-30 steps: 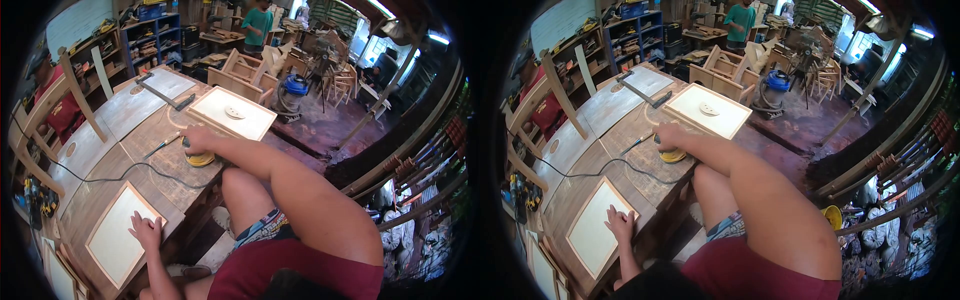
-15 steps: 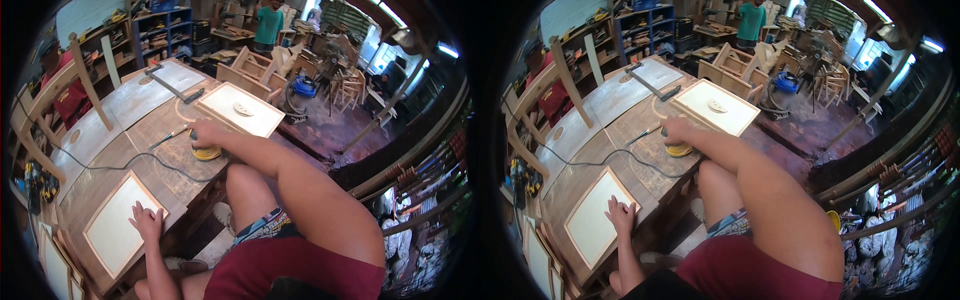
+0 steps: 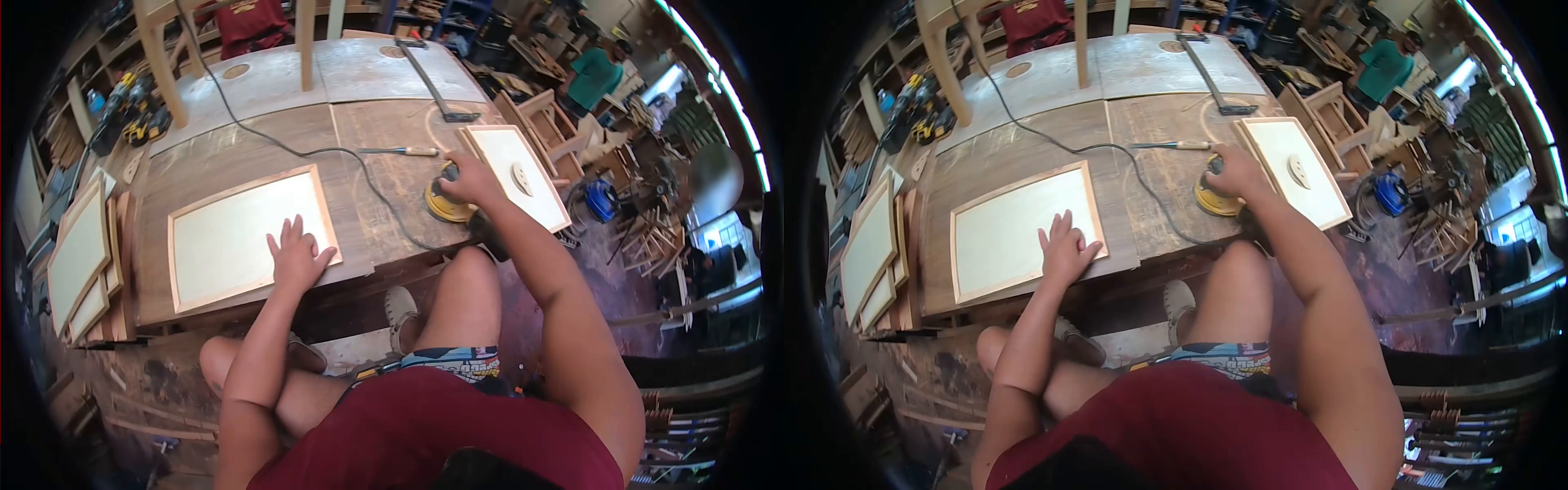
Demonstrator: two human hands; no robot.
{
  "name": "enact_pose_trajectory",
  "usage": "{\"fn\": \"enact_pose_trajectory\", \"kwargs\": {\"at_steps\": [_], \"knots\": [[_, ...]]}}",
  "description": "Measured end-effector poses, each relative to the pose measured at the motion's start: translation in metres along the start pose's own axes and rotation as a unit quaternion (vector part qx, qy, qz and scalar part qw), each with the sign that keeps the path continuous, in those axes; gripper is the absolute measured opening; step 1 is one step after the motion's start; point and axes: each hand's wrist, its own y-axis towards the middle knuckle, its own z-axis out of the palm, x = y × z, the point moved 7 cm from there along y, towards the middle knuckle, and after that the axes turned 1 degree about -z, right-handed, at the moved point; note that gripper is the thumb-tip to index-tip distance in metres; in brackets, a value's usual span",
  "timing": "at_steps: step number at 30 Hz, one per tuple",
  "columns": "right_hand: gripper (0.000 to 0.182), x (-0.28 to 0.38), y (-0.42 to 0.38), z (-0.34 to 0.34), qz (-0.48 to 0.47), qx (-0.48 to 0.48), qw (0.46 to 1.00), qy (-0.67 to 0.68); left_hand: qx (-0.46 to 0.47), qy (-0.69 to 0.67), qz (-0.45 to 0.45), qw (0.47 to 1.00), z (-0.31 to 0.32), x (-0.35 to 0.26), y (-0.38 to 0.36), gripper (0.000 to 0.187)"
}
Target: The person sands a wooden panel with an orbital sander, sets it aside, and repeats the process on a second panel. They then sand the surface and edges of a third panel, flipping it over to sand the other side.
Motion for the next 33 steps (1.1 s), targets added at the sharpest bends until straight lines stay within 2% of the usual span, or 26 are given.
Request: {"fn": "enact_pose_trajectory", "kwargs": {"at_steps": [3,4,6,7,8,12,33], "knots": [[0.065,0.005,0.000,-0.002,-0.016,-0.001,0.999,0.033,-0.008,-0.009,0.006,1.000,0.000,0.001,-0.003,0.042],[0.066,0.007,-0.002,-0.006,0.025,0.058,0.998,0.013,-0.006,-0.010,0.012,1.000,0.006,0.005,-0.001,0.043],[0.069,0.003,0.001,-0.004,0.000,0.035,0.999,0.017,0.007,-0.013,0.003,1.000,0.010,0.009,0.005,0.044],[0.069,0.008,-0.003,-0.010,0.007,0.051,0.998,-0.026,-0.004,-0.022,0.000,1.000,0.011,0.009,0.005,0.043],[0.068,0.002,0.000,-0.002,-0.028,0.026,0.999,-0.020,-0.018,-0.027,0.006,0.999,0.009,0.008,0.004,0.041],[0.063,-0.001,0.001,0.001,0.008,0.033,0.999,-0.029,-0.017,-0.039,0.001,0.999,-0.001,-0.001,0.000,0.040],[0.064,-0.001,-0.001,0.001,0.007,0.033,0.999,-0.021,-0.014,-0.033,-0.002,0.999,0.000,0.000,0.000,0.042]]}}
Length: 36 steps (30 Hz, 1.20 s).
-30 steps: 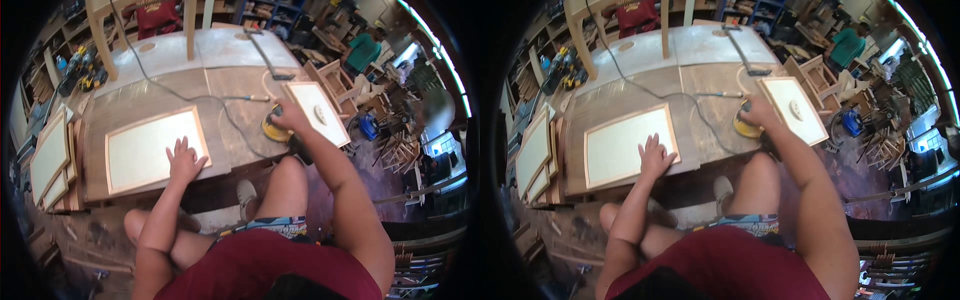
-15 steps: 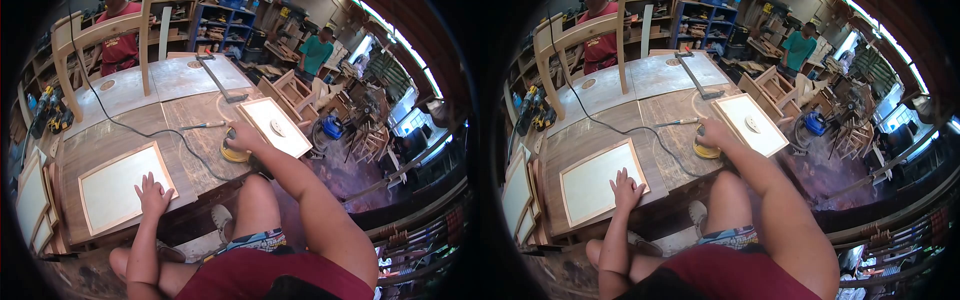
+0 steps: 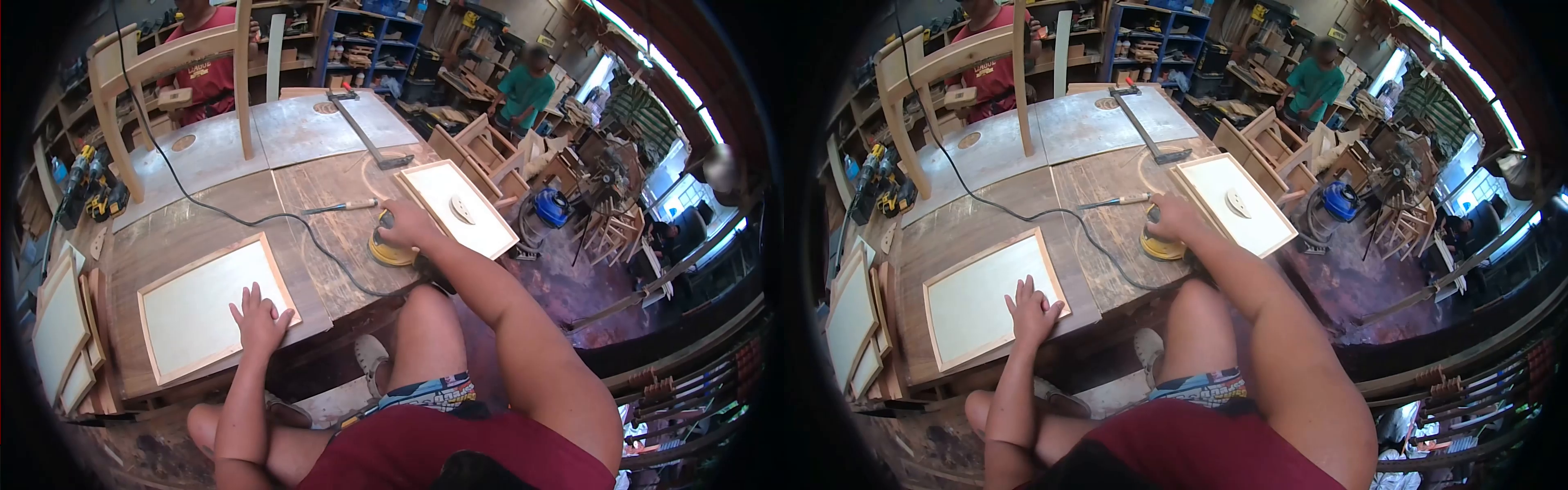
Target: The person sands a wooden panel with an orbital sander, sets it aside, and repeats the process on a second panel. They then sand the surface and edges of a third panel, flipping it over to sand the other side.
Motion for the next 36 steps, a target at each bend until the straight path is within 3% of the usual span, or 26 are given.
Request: {"fn": "enact_pose_trajectory", "kwargs": {"at_steps": [15,36], "knots": [[0.062,-0.0011,-0.0023,-0.0007,-0.003,-0.019,1.000,0.010,0.020,0.001,-0.010,1.000,0.0023,0.0004,0.0001,0.040],[0.070,-0.0043,0.0009,0.0048,0.003,0.026,1.000,-0.014,0.011,-0.014,-0.008,1.000,-0.0006,-0.0015,-0.0002,0.038]]}}
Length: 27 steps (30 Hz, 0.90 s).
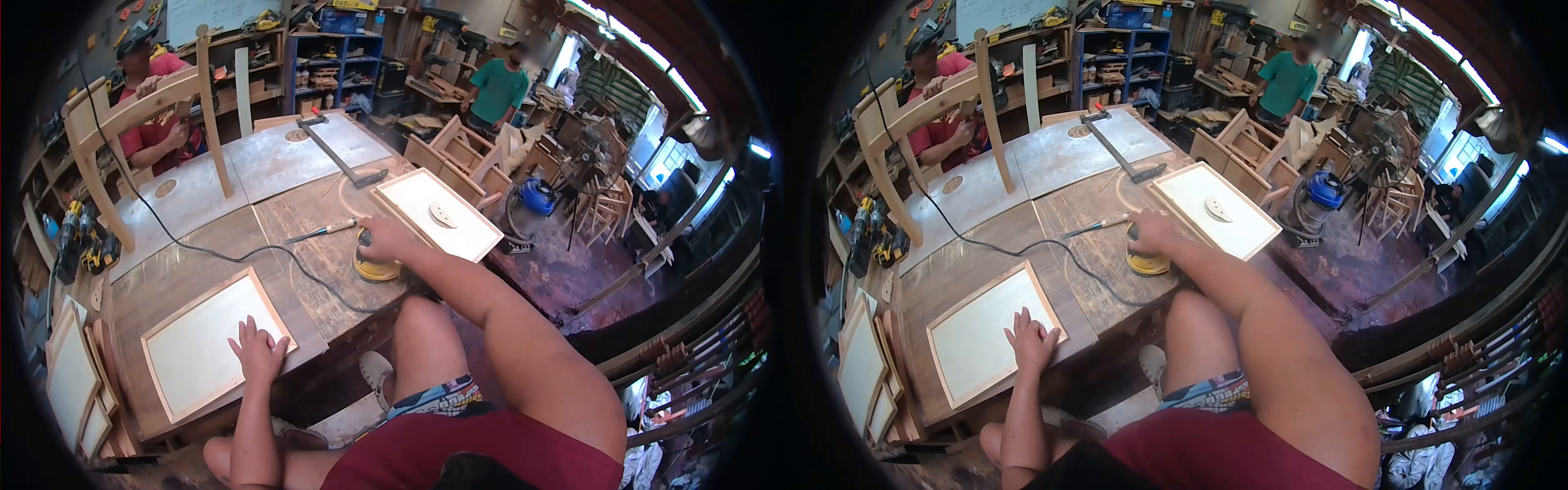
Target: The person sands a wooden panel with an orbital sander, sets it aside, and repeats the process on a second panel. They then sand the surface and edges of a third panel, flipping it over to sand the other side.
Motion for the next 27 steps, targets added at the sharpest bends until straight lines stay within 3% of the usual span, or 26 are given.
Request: {"fn": "enact_pose_trajectory", "kwargs": {"at_steps": [11,27], "knots": [[0.069,0.0008,-0.0002,-0.0009,-0.008,-0.014,1.000,0.004,0.021,0.030,-0.003,0.999,0.0005,-0.0027,-0.0001,0.050],[0.065,0.0010,-0.0062,-0.0052,0.023,-0.026,0.999,0.018,-0.001,0.023,-0.004,1.000,0.0036,-0.0027,0.0005,0.048]]}}
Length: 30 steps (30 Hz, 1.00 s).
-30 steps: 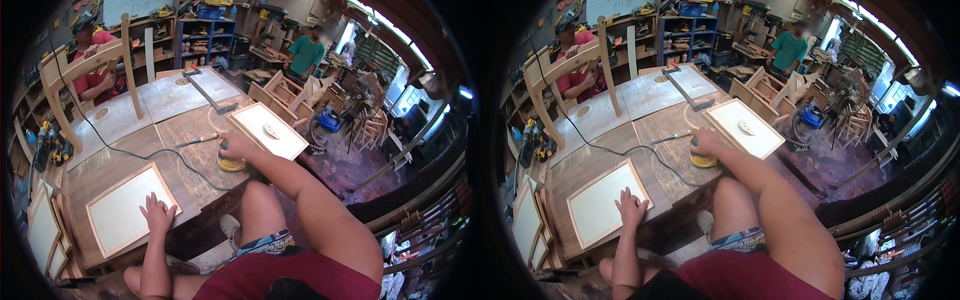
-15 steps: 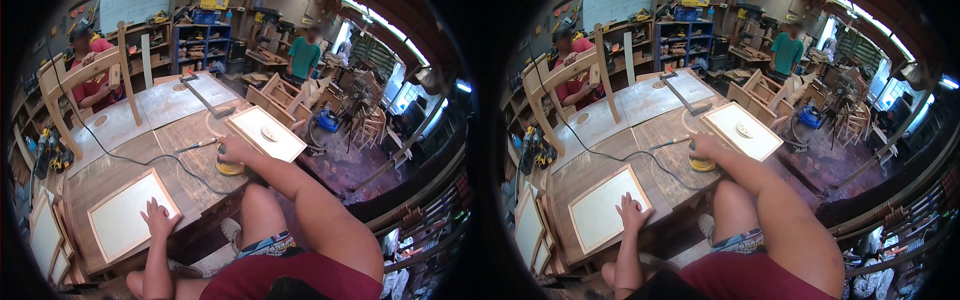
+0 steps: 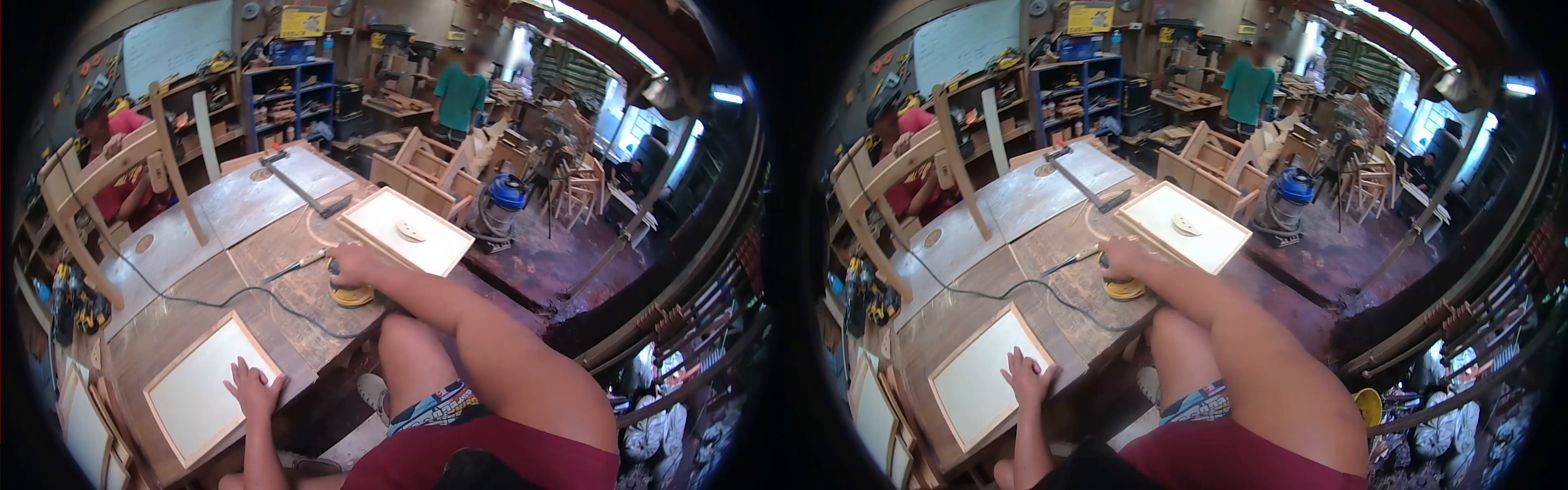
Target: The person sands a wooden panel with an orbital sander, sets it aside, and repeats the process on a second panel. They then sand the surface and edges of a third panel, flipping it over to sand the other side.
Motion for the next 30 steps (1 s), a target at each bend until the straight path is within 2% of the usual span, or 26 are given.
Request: {"fn": "enact_pose_trajectory", "kwargs": {"at_steps": [8,13,20,22,26,30], "knots": [[0.062,0.0009,-0.0001,0.0031,-0.007,0.002,1.000,0.025,-0.012,-0.013,0.005,1.000,0.0018,0.0018,-0.0004,0.045],[0.062,0.0016,-0.0003,0.0024,-0.023,-0.014,0.999,0.023,0.012,-0.008,0.047,0.999,0.0048,-0.0028,0.0001,0.047],[0.065,0.0006,0.0006,0.0019,-0.011,-0.009,1.000,0.013,0.018,0.001,0.042,0.999,0.0055,-0.0032,0.0006,0.048],[0.060,0.0022,-0.0008,0.0008,-0.013,0.001,1.000,0.017,0.018,-0.001,0.040,0.999,0.0056,-0.0034,0.0005,0.048],[0.060,0.0020,-0.0016,0.0008,-0.013,0.001,1.000,0.021,0.020,-0.003,0.042,0.999,0.0038,-0.0054,-0.0005,0.047],[0.060,0.0012,0.0004,0.0010,-0.007,0.001,1.000,0.025,0.029,-0.007,0.068,0.997,0.0092,-0.0033,0.0009,0.045]]}}
